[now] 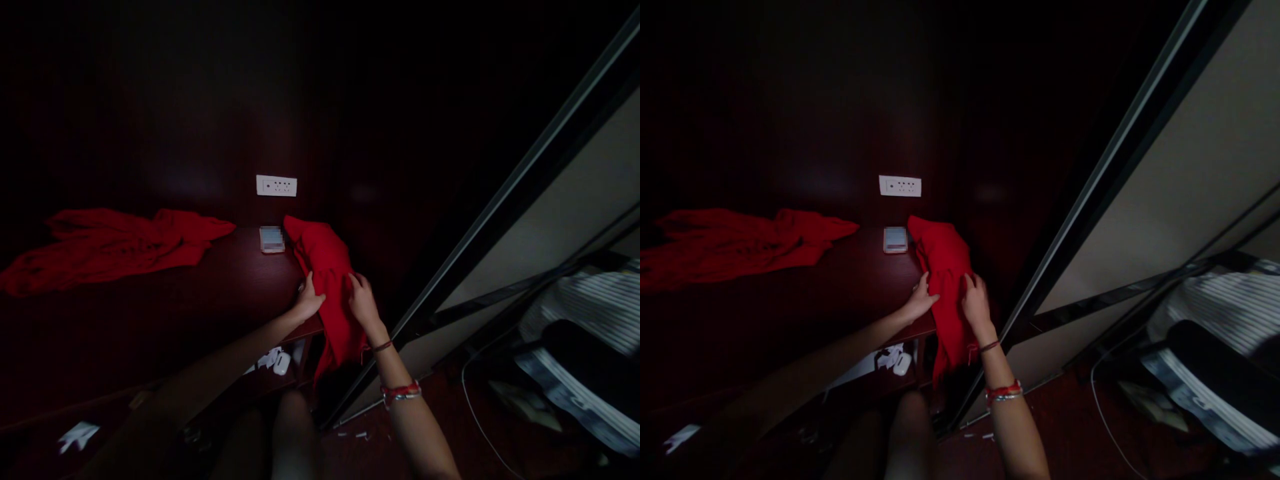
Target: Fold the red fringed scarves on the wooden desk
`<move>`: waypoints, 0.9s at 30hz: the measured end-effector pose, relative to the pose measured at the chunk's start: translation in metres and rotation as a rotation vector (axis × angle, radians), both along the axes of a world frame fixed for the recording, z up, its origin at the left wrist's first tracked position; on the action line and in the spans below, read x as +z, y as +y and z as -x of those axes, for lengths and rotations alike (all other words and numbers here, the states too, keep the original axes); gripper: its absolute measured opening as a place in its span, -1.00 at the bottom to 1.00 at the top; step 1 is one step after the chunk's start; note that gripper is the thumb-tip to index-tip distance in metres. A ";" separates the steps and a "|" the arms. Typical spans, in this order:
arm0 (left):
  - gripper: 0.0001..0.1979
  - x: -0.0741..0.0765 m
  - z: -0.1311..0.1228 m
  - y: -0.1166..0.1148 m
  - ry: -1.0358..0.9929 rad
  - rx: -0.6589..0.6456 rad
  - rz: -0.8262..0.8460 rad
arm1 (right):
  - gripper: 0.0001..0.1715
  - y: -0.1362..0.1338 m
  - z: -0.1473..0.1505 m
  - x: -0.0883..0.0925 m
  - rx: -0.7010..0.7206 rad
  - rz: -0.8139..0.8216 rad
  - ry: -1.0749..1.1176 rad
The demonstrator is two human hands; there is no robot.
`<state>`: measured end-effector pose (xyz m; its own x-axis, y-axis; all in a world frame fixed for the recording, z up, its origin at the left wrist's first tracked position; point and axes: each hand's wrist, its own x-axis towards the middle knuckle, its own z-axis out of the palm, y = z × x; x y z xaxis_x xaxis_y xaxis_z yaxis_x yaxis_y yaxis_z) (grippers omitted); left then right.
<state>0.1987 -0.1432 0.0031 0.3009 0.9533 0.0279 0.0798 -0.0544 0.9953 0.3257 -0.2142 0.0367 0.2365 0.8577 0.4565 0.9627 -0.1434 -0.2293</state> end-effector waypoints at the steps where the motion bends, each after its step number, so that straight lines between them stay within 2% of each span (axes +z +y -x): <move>1: -0.33 0.001 -0.002 0.008 0.048 0.035 -0.044 | -0.48 0.007 -0.001 0.002 0.013 0.004 0.056; 5: -0.46 0.003 -0.012 0.038 0.194 0.164 -0.077 | -0.59 0.040 -0.007 0.010 -0.118 0.063 0.221; 9: -0.56 -0.004 -0.014 0.055 0.233 0.242 -0.066 | -0.64 0.059 -0.017 0.015 -0.197 0.084 0.265; 14: -0.58 -0.014 -0.005 0.060 0.266 0.270 -0.075 | -0.68 0.063 -0.026 0.012 -0.294 0.030 0.206; 19: -0.55 -0.009 -0.005 0.060 0.294 0.237 -0.109 | -0.67 0.064 -0.024 0.002 -0.288 0.092 0.252; 22: -0.54 -0.003 -0.011 0.061 0.200 0.228 -0.092 | -0.62 0.067 -0.025 0.001 -0.240 -0.027 0.324; 27: -0.59 0.007 -0.021 0.059 -0.067 0.221 0.124 | -0.58 0.076 -0.033 0.003 -0.198 -0.075 0.494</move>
<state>0.2197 -0.0838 0.0096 0.0866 0.9930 -0.0807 0.0096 0.0802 0.9967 0.3589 -0.1385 0.0398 0.5925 0.7441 0.3086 0.6939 -0.2768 -0.6647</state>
